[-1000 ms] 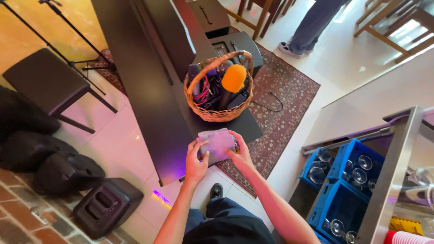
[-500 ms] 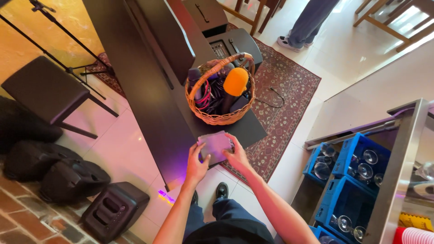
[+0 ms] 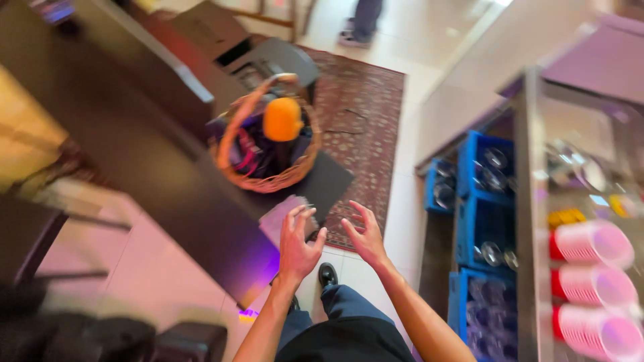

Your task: The recorder stacks plastic cups and rearranges items on a bar counter.

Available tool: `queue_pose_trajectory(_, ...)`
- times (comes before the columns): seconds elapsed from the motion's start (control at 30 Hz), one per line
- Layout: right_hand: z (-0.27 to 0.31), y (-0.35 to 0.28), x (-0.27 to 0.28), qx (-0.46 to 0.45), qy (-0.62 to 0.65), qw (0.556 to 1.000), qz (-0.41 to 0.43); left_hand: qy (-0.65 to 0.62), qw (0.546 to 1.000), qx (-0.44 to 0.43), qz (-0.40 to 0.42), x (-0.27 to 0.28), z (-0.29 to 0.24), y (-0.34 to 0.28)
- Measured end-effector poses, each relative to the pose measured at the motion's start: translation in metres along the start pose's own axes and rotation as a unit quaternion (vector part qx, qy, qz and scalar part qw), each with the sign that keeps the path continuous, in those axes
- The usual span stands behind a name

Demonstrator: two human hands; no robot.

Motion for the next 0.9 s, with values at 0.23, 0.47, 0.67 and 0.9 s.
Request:
queue_pose_trajectory(0.23, 0.019, -0.071, 0.094, -0.027, 0.004, 0.983, -0.183, -0.067, 0.98, -0.104, 0.157, -0.07, -0.077, 0.036)
queue_pose_trajectory(0.47, 0.027, -0.127, 0.202, -0.017, -0.033, 0.938, -0.345, -0.122, 0.933, -0.177, 0.288, -0.169, -0.146, 0.073)
queue_pose_trajectory(0.67, 0.032, -0.147, 0.289, -0.015, -0.027, 0.911, -0.412, -0.132, 0.897, -0.263, 0.332, -0.246, -0.222, 0.114)
queue_pose_trajectory(0.9, 0.028, -0.187, 0.344, -0.018, 0.001, 0.885, -0.466, -0.161, 0.843, -0.324, 0.399, -0.323, -0.299, 0.121)
Point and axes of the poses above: each hand's wrist, its own y-axis towards the middle knuckle, its own x-axis out of the back of the hand, z = x × y, the point moved 5 cm from there along y, towards the middle knuckle, and after that the axes turned 13 degrees about z, right-handed, at the moved point
